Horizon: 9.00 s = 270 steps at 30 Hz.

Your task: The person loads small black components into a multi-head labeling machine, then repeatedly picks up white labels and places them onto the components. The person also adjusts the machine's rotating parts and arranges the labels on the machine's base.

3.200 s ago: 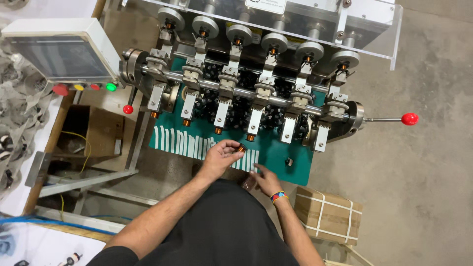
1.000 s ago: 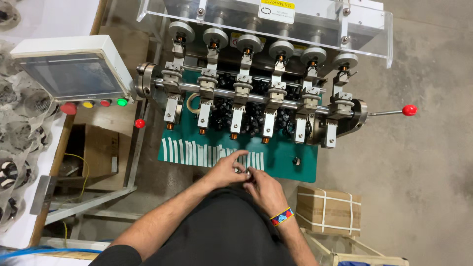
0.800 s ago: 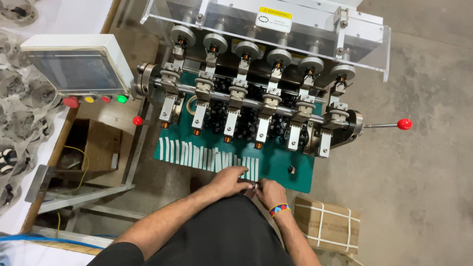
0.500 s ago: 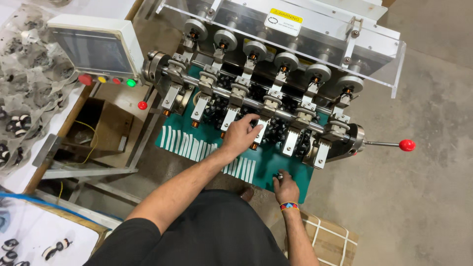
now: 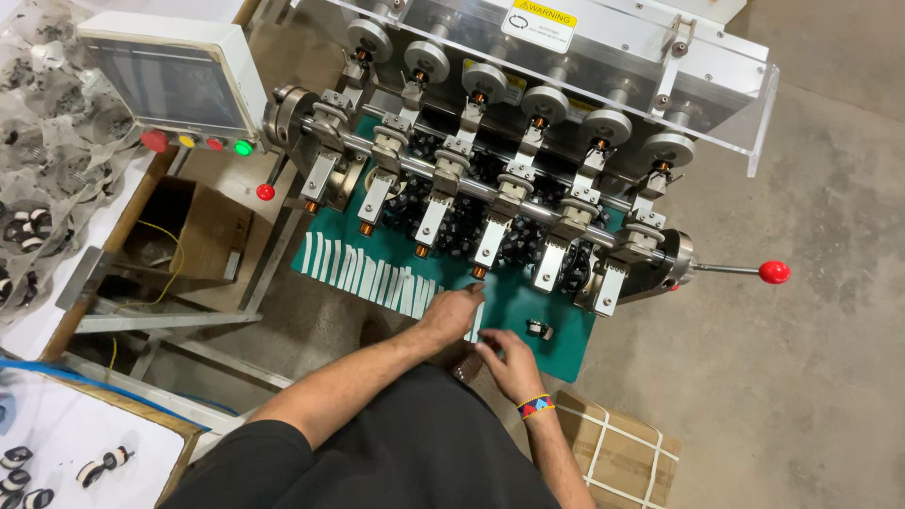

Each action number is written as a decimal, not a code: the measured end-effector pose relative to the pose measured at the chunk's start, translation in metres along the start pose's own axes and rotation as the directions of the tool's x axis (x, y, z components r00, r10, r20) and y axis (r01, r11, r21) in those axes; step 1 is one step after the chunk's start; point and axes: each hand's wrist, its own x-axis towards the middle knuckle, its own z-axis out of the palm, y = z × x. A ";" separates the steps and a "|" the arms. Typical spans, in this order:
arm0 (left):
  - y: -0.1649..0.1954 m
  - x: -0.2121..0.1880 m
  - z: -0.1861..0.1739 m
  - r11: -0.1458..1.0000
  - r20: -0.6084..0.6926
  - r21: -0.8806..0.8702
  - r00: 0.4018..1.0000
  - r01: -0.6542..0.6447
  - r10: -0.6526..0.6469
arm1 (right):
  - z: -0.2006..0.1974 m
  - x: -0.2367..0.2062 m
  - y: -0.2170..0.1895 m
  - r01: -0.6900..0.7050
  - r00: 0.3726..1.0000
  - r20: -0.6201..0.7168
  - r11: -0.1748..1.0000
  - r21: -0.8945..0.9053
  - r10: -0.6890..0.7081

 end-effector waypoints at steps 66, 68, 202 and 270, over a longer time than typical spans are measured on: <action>-0.003 -0.051 -0.089 0.744 -0.145 -0.631 0.908 0.221 -0.393 | 0.020 0.054 0.023 -0.382 0.906 0.258 0.912 0.149 0.337; -0.002 -0.059 -0.099 0.788 -0.101 -0.551 0.915 0.276 -0.391 | 0.018 0.066 0.043 -0.387 0.920 0.094 0.918 0.079 0.380; -0.085 -0.052 -0.197 0.701 0.126 -0.663 0.884 -0.262 0.449 | 0.044 0.034 -0.183 0.076 0.913 -0.365 0.955 -0.286 -0.182; -0.107 -0.052 -0.183 -0.021 0.494 -0.858 0.835 0.513 0.242 | 0.062 0.031 -0.185 -0.067 0.836 -0.528 0.983 0.173 0.150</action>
